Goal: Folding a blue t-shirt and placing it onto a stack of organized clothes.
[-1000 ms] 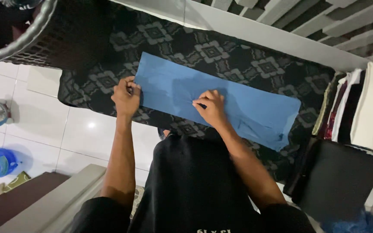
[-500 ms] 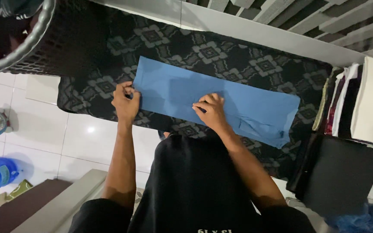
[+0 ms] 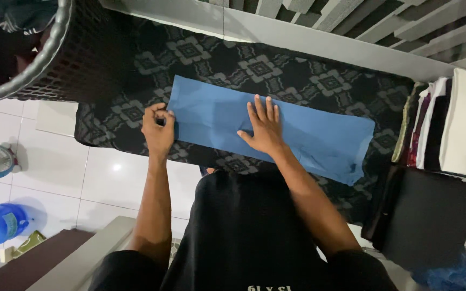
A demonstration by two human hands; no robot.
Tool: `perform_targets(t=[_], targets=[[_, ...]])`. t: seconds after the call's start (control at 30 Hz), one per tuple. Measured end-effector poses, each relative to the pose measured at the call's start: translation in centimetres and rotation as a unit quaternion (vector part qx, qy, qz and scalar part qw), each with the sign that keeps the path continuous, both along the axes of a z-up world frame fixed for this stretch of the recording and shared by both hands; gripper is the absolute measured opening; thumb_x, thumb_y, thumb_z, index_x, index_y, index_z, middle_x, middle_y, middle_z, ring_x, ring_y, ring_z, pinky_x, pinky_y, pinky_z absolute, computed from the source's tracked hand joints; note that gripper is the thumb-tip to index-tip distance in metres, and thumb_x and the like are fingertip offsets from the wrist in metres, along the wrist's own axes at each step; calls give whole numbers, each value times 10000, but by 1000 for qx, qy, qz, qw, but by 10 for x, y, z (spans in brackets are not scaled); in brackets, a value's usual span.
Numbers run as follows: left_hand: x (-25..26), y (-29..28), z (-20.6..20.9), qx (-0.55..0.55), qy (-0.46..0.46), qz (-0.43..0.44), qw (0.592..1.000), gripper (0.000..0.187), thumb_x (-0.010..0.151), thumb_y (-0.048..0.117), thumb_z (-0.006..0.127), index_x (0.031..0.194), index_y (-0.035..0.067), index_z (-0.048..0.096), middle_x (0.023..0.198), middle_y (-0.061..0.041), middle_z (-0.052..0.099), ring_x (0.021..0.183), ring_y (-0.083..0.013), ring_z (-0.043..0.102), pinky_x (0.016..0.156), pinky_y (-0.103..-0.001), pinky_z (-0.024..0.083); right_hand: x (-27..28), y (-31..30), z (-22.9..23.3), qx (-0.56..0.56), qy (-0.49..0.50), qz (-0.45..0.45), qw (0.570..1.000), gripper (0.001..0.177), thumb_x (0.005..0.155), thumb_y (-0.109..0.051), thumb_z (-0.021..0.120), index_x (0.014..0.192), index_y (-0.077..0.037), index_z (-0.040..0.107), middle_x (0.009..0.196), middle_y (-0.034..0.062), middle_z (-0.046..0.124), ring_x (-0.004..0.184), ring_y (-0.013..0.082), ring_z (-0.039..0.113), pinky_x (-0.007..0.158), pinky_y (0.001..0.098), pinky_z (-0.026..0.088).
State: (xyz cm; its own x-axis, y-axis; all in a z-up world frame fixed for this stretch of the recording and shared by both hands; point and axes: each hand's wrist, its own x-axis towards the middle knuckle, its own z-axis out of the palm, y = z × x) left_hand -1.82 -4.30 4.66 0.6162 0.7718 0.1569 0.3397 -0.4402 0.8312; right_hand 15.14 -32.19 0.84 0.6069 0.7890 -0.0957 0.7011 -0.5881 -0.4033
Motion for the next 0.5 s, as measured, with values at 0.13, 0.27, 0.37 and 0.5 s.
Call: perform_targets(t=[0.13, 0.27, 0.37, 0.5], targets=[[7, 2, 8, -68, -74, -13, 995, 191, 978, 61, 701, 1154, 67, 628, 814, -38, 667, 760, -160, 598, 794, -365, 513, 4, 11, 16, -67, 64, -7, 996, 1033, 876, -600, 691, 1635, -49, 257, 1728, 192, -1, 1549, 505, -48, 1231, 663, -18], [1, 18, -31, -64, -35, -31, 997, 219, 936, 22, 714, 1145, 42, 650, 791, -75, 670, 678, -194, 634, 673, -369, 528, 5, 12, 22, -75, 97, -6, 992, 1081, 886, -643, 660, 1654, -52, 180, 1722, 201, -60, 1543, 508, -106, 1221, 668, -70], [-6, 27, -60, 6, 21, -23, 999, 233, 876, -2, 738, 1096, 47, 677, 777, -89, 676, 644, -264, 669, 606, -392, 546, 1, 15, 11, -71, 91, -18, 993, 916, 992, -602, 518, 1656, -67, 183, 1725, 179, -64, 1545, 489, -111, 1220, 660, -74], [13, -10, -5, 345, 96, 12, 934, 277, 770, 159, 777, 1026, 197, 679, 1060, -14, 650, 885, -282, 642, 709, -464, 541, -2, 15, 11, -69, 43, -27, 996, 991, 936, -633, 603, 1649, -71, 206, 1725, 185, -11, 1548, 502, -38, 1227, 668, -6]])
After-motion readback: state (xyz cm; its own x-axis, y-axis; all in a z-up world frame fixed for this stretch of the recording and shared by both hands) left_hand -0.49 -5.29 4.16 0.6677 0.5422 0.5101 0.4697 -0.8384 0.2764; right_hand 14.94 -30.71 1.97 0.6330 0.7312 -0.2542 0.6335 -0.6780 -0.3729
